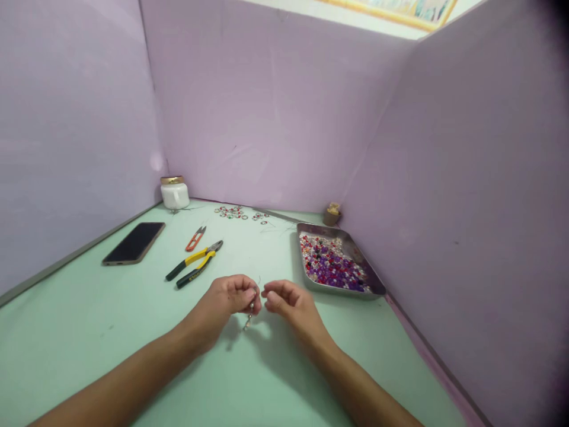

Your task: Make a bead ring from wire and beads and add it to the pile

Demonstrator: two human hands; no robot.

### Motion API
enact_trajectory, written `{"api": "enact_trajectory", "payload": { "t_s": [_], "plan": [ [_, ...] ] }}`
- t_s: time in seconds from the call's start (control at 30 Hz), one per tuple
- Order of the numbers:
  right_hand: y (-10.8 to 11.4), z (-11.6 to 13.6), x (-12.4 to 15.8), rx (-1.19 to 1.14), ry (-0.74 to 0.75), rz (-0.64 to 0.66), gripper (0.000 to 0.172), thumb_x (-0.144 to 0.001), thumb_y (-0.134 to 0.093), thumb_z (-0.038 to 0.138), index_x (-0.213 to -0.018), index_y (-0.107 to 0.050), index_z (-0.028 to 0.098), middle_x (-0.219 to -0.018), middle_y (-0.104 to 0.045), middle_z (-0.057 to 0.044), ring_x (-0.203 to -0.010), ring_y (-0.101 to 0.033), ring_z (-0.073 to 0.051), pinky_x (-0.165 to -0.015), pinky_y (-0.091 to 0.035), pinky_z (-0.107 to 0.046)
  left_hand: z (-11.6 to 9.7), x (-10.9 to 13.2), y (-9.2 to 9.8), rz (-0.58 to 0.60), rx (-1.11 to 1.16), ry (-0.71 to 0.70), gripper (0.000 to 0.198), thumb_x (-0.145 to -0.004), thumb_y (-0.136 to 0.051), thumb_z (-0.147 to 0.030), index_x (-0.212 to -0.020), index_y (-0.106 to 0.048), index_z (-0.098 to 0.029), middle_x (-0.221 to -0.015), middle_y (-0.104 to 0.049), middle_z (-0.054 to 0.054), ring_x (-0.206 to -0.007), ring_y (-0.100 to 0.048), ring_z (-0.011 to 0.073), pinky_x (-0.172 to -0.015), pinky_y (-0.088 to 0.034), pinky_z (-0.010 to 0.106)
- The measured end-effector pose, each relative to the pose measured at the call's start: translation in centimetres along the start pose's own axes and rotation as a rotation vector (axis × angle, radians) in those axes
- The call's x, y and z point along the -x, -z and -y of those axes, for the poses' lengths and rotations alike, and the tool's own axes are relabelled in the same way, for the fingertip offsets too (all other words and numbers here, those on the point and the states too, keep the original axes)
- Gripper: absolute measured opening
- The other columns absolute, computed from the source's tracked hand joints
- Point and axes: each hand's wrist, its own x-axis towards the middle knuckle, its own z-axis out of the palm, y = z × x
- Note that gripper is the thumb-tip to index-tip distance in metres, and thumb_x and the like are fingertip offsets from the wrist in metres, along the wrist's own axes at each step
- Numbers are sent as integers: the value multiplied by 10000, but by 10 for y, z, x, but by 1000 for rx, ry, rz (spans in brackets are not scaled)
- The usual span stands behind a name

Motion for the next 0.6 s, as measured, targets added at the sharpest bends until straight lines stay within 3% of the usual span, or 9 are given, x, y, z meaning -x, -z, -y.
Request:
{"api": "enact_trajectory", "payload": {
  "t_s": [0.13, 0.23, 0.37, 0.6],
  "plan": [
    [13, 9, 0, 50, 201, 193, 319, -685, -618, 261, -998, -574, 220, -1023, -541, -58, -671, -526, -101, -627, -454, -266, 1, 0, 3, 143, 29, 110, 128, -724, -554, -252, -658, -557, -143, -533, -541, -29, -482, -465, 78, -497, -331, 206],
    [18, 15, 2, 218, 324, 367, 321, -695, -622, 225, -1014, -588, 235, -1020, -512, -47, -641, -499, -80, -600, -444, -244, 4, 0, 1, 196, -2, 176, 137, -702, -572, -259, -646, -561, -135, -506, -517, -38, -409, -440, 65, -438, -311, 203],
    [22, 17, 2, 374, 398, 373, 213, -699, -631, 230, -911, -624, 208, -889, -543, -28, -576, -467, -70, -550, -417, -226, 5, 1, 0, 213, -39, 184, 175, -692, -583, -268, -588, -544, -134, -486, -502, -38, -384, -403, 61, -406, -332, 206],
    [27, 19, 1, 452, 411, 401, 153, -697, -634, 236, -834, -618, 168, -808, -550, -21, -553, -480, -72, -522, -400, -214, 3, 3, 1, 227, -119, 102, 120, -652, -607, -236, -603, -582, -130, -450, -453, -61, -411, -382, 69, -401, -354, 205]
  ]
}}
